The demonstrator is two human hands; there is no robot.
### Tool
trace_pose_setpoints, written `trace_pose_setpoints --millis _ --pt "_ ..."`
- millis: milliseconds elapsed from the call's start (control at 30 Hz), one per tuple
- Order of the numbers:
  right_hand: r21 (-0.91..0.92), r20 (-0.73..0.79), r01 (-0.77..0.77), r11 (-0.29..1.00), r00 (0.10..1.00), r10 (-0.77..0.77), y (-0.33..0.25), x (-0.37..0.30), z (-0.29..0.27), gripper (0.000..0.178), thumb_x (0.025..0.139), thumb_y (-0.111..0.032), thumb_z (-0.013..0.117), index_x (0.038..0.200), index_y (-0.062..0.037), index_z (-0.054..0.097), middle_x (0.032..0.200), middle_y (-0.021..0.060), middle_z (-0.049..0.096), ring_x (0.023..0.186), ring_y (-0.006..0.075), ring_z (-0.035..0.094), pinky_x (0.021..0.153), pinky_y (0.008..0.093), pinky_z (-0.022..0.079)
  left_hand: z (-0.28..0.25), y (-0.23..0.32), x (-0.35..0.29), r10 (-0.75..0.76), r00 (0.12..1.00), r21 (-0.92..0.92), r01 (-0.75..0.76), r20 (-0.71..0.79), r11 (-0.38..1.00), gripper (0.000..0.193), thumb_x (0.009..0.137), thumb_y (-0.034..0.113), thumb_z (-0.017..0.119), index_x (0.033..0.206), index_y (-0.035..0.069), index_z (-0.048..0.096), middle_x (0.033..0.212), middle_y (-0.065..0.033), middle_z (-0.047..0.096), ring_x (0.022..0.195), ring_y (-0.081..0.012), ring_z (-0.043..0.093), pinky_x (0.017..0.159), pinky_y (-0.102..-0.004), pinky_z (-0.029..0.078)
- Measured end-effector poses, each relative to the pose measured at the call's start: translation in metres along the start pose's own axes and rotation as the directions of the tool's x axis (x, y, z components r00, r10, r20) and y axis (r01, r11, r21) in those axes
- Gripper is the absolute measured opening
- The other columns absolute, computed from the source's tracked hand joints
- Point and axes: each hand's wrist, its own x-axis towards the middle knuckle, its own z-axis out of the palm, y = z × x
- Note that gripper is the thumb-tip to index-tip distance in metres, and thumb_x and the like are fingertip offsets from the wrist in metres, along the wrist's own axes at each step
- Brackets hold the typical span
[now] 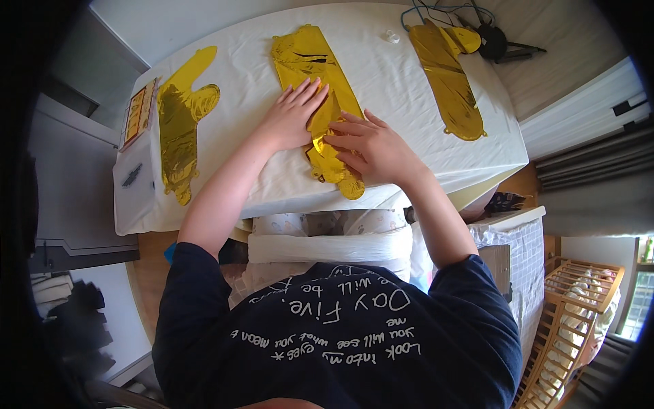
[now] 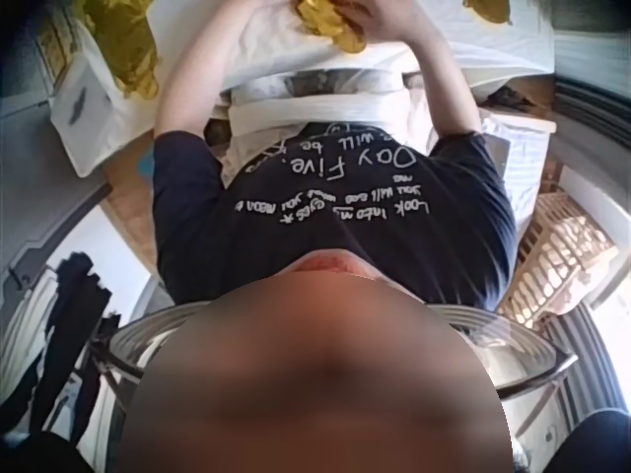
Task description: Folding a yellow foil alphabet balloon on a table.
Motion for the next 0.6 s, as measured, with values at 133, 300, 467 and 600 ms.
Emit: trace_pose_setpoints --millis 133,300,467,600 --pt "0.040 0.002 0.003 0.999 1.000 -0.003 0.008 -0.002 -0.002 0.036 0.095 -0.020 0.069 0.131 -0.0141 0.071 0.141 0.0102 0.063 0.141 0.0356 0.050 0.121 0.0594 0.030 0.001 -0.001 -0.001 -0.003 1.000 -0.010 0.003 0.011 1.000 0.091 0.090 0.040 0.066 0.165 0.013 0.022 0.171 -0.0139 0.021 0.159 -0.0285 0.017 0.129 -0.0466 0.016" --pt "0.074 0.000 -0.007 0.997 1.000 0.007 0.013 -0.005 0.002 0.035 0.096 -0.018 0.068 0.130 -0.0137 0.071 0.138 0.0103 0.066 0.140 0.0378 0.051 0.119 0.0593 0.032 0.008 -0.007 0.001 0.018 0.999 -0.032 -0.019 -0.029 0.999 0.084 0.099 0.051 0.052 0.166 0.013 0.019 0.172 -0.0126 0.020 0.159 -0.0283 0.017 0.129 -0.0458 0.014" --pt "0.092 -0.039 0.010 0.996 0.999 -0.006 0.015 -0.005 0.000 0.033 0.097 -0.017 0.067 0.128 -0.0096 0.072 0.137 0.0112 0.067 0.139 0.0379 0.052 0.118 0.0577 0.034 0.016 -0.012 0.003 0.011 0.999 -0.138 -0.017 -0.050 0.990 0.071 0.107 0.047 0.039 0.165 0.011 0.020 0.172 -0.0120 0.020 0.159 -0.0278 0.017 0.129 -0.0448 0.012" --pt "0.161 -0.081 0.014 0.987 0.997 -0.001 0.018 -0.005 -0.005 0.030 0.098 -0.014 0.064 0.126 -0.0044 0.071 0.140 0.0147 0.064 0.138 0.0376 0.053 0.118 0.0547 0.035 0.017 -0.011 0.004 0.020 0.998 -0.016 -0.021 -0.060 1.000 0.070 0.107 0.045 0.039 0.165 0.010 0.021 0.172 -0.0120 0.021 0.159 -0.0275 0.017 0.129 -0.0446 0.012"
